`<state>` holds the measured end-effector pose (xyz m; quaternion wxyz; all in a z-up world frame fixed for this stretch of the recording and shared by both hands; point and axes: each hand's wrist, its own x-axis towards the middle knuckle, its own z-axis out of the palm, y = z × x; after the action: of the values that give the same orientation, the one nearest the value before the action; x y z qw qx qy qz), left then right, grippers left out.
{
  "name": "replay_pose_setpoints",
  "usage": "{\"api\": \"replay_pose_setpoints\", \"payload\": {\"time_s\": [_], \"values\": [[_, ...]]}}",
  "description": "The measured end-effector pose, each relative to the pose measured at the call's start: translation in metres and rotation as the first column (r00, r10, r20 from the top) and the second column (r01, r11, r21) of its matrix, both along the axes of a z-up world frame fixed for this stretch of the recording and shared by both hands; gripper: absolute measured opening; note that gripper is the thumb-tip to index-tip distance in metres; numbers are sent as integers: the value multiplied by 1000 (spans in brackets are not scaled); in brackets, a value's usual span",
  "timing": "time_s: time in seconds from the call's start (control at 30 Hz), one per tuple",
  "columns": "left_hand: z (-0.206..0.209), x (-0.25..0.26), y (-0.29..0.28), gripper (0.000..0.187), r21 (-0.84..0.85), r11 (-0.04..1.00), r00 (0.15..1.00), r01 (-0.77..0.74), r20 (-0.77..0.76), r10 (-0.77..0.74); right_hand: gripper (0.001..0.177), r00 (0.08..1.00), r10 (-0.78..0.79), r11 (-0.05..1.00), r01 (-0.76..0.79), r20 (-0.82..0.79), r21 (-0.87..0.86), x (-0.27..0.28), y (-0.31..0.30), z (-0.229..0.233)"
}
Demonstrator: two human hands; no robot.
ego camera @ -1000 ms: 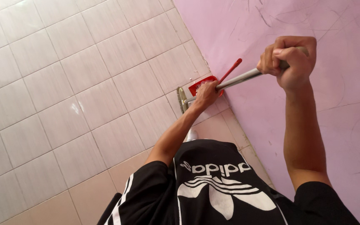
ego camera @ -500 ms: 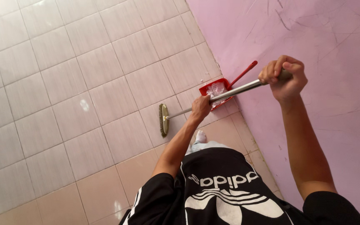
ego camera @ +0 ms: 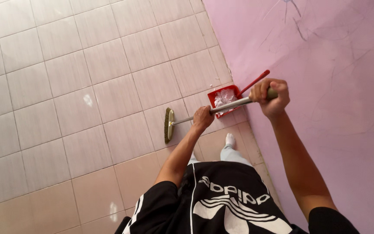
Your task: The person sweeps debris on the tiled floor into a dustpan using a broom and then moves the dustpan away.
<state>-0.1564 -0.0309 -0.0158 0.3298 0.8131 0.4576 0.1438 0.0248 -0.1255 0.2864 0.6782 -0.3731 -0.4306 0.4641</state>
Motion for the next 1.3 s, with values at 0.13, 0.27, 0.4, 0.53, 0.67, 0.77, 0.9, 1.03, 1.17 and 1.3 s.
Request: {"api": "replay_pose_setpoints", "payload": {"time_s": [0.13,0.27,0.4,0.53,0.67,0.77,0.9,1.03,1.17,1.3], "values": [[-11,27,10,17,19,998,998,-62,-29,62,41,998,58,998,-58,6,-34,23,16,0],[-14,59,13,18,-77,983,985,-164,-66,159,35,993,114,993,-113,31,-40,54,30,4],[-12,94,20,13,-67,981,982,-182,-56,179,33,986,158,986,-154,59,-61,84,41,14],[-1,136,22,14,-153,970,982,-186,-43,182,32,972,207,978,-201,110,-61,115,46,30],[22,178,15,22,-156,979,984,-132,100,148,31,953,219,975,-209,207,-72,140,46,49],[44,211,6,17,-226,953,979,-200,-15,202,30,942,241,970,-227,233,-86,152,40,64],[54,237,-4,18,-171,980,990,-103,74,117,30,937,221,975,-203,269,-96,168,33,79],[65,255,-5,19,36,997,986,-71,152,65,30,949,190,982,-180,251,-62,183,19,93],[97,246,-18,19,-51,999,995,15,99,-9,28,943,149,985,-167,299,34,191,1,100],[118,231,-19,25,11,1000,996,25,91,-26,27,958,138,982,-165,250,92,194,-11,100]]}}
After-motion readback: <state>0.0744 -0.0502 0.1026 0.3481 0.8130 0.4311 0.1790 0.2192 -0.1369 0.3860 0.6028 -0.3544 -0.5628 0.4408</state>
